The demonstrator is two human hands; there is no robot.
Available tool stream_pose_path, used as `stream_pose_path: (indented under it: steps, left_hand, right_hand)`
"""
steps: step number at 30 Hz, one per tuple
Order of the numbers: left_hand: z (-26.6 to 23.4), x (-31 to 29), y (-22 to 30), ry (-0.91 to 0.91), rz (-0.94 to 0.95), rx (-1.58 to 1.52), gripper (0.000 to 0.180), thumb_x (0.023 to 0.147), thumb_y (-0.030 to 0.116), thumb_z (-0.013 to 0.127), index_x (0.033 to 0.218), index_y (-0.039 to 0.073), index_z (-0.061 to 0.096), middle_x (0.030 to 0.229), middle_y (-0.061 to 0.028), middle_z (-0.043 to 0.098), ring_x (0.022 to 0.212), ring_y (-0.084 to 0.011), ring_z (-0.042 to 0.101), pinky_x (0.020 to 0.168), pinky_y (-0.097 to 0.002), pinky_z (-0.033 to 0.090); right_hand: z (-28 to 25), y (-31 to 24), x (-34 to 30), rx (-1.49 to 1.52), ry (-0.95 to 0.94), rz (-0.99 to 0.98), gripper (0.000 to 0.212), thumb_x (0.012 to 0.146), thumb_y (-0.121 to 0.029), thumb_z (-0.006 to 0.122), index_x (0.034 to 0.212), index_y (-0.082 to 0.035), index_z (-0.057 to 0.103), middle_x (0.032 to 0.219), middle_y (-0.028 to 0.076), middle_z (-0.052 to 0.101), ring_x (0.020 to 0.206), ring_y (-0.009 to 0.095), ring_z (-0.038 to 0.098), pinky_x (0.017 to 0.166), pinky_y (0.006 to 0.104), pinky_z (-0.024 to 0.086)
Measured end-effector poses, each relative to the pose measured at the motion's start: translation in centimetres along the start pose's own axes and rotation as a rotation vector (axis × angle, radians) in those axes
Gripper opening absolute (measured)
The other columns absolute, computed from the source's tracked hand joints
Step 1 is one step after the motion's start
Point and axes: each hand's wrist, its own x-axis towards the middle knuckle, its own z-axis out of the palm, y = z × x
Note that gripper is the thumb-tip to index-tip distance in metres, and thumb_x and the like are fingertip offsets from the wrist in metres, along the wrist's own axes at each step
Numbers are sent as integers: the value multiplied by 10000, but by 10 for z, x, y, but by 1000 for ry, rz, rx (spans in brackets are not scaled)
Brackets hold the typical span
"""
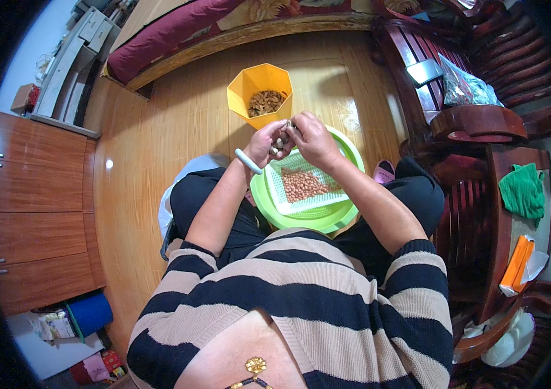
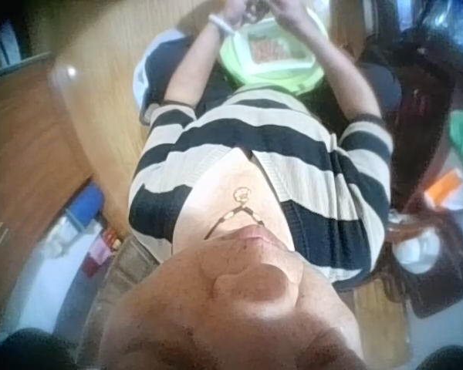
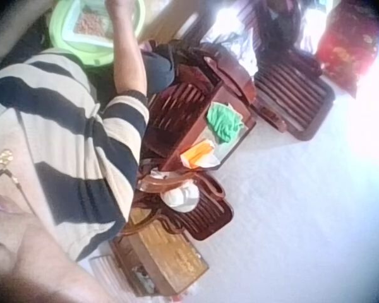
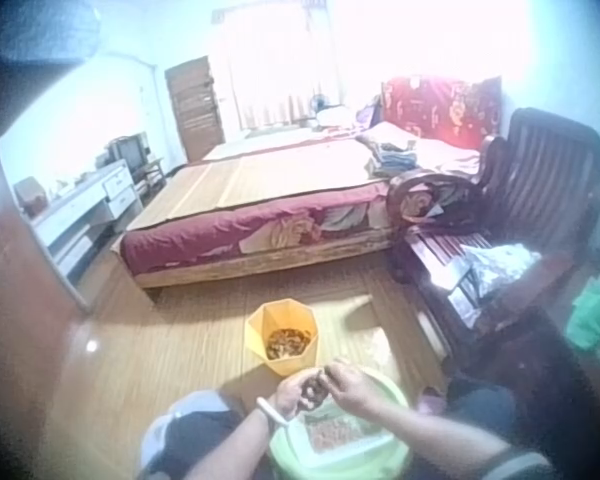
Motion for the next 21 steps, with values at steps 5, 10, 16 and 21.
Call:
stream_pose_path:
  steps: [5,10,16,21]
  left_hand:
    - [-2,2,-10,-74,-153,-66,498,937,535,327,759,118,533,561,-20,493,404,-92,411,339,-197,271]
    - [7,3,-23,-51,-173,-228,451,951,498,319,772,119,484,614,-26,488,432,-102,399,349,-198,243]
    - [-7,8,-37,-95,-203,-269,416,961,481,301,886,118,489,662,-24,498,446,-88,407,351,-184,269]
    - [-12,9,-39,-113,-182,-216,333,965,416,357,900,116,486,656,-13,479,453,-82,401,357,-184,276]
  right_hand:
    - [7,-1,-4,-58,-47,67,168,864,-157,537,790,-8,511,806,160,483,804,354,506,710,408,426]
    - [21,21,-18,86,-2,122,179,909,-165,504,833,-3,515,772,106,478,732,233,501,671,340,406]
    - [24,40,-24,887,-92,551,174,944,-197,464,961,-58,566,871,8,572,754,100,530,702,249,435]
    - [22,56,-28,1114,-215,743,163,927,-209,497,955,-70,578,825,-23,572,721,72,542,682,219,443]
